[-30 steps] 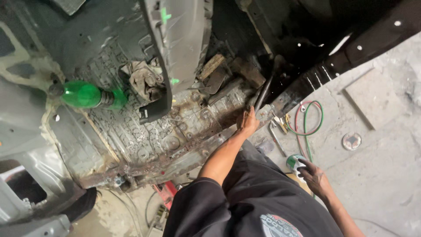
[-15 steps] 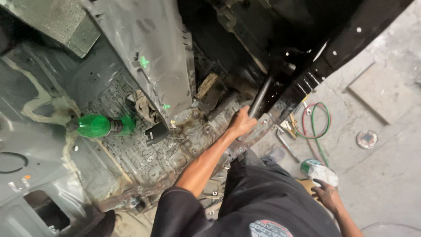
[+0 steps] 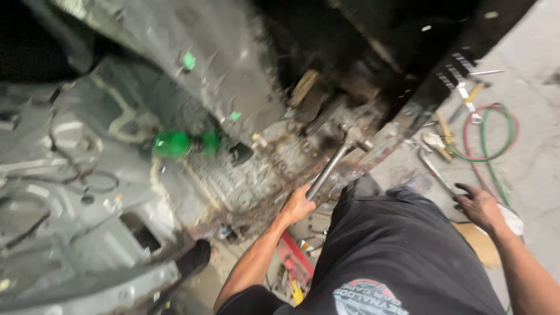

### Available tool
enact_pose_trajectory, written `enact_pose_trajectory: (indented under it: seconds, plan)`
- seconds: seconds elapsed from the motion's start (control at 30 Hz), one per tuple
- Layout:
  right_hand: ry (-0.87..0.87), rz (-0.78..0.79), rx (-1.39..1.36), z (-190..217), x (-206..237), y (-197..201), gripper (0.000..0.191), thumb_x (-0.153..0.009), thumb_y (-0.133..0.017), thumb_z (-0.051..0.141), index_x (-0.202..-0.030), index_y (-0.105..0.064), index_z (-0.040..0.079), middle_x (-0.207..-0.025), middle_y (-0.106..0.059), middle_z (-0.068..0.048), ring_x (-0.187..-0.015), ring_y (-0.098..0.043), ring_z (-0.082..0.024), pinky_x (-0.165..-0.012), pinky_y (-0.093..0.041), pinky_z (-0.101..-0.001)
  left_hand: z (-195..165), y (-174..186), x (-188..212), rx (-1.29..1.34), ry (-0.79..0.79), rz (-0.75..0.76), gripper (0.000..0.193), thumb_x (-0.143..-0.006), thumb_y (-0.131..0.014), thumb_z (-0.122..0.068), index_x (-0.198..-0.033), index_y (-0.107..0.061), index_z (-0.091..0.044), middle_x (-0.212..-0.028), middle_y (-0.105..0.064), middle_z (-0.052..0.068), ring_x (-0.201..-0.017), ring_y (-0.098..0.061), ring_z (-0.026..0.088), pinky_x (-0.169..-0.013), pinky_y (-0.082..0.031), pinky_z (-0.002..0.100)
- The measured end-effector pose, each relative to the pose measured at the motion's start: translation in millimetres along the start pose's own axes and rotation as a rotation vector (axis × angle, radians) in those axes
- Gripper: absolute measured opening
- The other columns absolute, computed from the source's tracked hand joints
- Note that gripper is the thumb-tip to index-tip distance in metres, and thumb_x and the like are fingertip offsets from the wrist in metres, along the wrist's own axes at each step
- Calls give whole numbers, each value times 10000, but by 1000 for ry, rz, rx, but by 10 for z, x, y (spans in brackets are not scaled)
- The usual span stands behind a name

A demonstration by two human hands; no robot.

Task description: The person uses an oxy-fuel torch to heat and cut panels on a stripped car body mounted on a lift, moving the flame along the metal until it glows and burns through. They then use a body hammer to strike the worked panel and reach into the frame to handle cut sections.

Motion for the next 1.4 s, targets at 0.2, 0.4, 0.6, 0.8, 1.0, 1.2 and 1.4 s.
enact_pose_trajectory:
  seconds: [0.2, 0.4, 0.6, 0.8, 1.0, 1.2, 1.4]
  plan:
    - [-158, 68, 199, -332, 83, -99, 431, -1040, -601, 108, -1464, -638, 38, -1048, -813, -223, -810, -746, -315, -696, -579, -396, 644, 135, -52, 39, 6, 0, 357, -776, -696, -130, -1101, -635, 3, -754, -609, 108, -671, -569, 191, -607, -490, 385]
    - [-131, 87, -31, -424, -9, -221, 500, -1073, -575, 134, -1561, -516, 38, -1126, -737, -259, -924, -730, -358, -721, -569, -436, 998, 758, -79, -253, 195, -89, 383, -791, -778, -220, -1137, -686, -83, -853, -725, 190, -805, -711, 340, -731, -543, 440]
    - [-125, 80, -2, -269, -291, -341, 582, -1091, -571, 150, -1645, -424, 52, -1215, -690, -276, -997, -706, -376, -788, -584, -435, 1238, 1178, 6, -361, 53, -484, 376, -807, -783, -217, -1153, -710, -88, -1022, -730, 198, -984, -676, 414, -847, -535, 499]
    - [-151, 101, -20, -253, -406, -558, 589, -1090, -540, 189, -1642, -358, 89, -1237, -655, -327, -1019, -687, -455, -882, -520, -586, 1403, 1757, 432, -326, 216, -953, 254, -906, -713, -192, -1130, -699, -73, -1007, -729, 174, -939, -684, 402, -822, -540, 486]
    - [-165, 182, -111, -7, -300, -731, 591, -1060, -519, 181, -1623, -378, 72, -1207, -667, -318, -990, -690, -430, -770, -515, -582, 1247, 3441, 971, 230, 70, -1578, 966, -913, -742, -470, -1518, -295, 135, -1583, -328, 335, -1480, -337, 412, -1211, -284, 445]
    - [-18, 34, 524, 584, -244, -285, 504, -910, -659, 244, -1406, -658, 157, -901, -801, -142, -704, -736, -285, -732, -570, -434, 704, 4233, 430, -39, 161, -1484, 787, -949, -733, -523, -1382, -532, 102, -1457, -530, 293, -1357, -483, 420, -1176, -338, 473]
    - [49, 11, 225, 653, -164, -262, 509, -916, -602, 204, -1417, -606, 112, -896, -789, -170, -826, -786, -234, -800, -593, -388, 290, 3851, 639, 107, -234, -1515, 599, -987, -789, -223, -1343, -512, 171, -1363, -619, 299, -1231, -584, 364, -1125, -428, 446]
Point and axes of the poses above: each hand's wrist, its own x-axis away from the middle knuckle, its own y-axis out of the back of the hand, z = x × y, the point moved 8 cm from there along -x, towards the middle knuckle
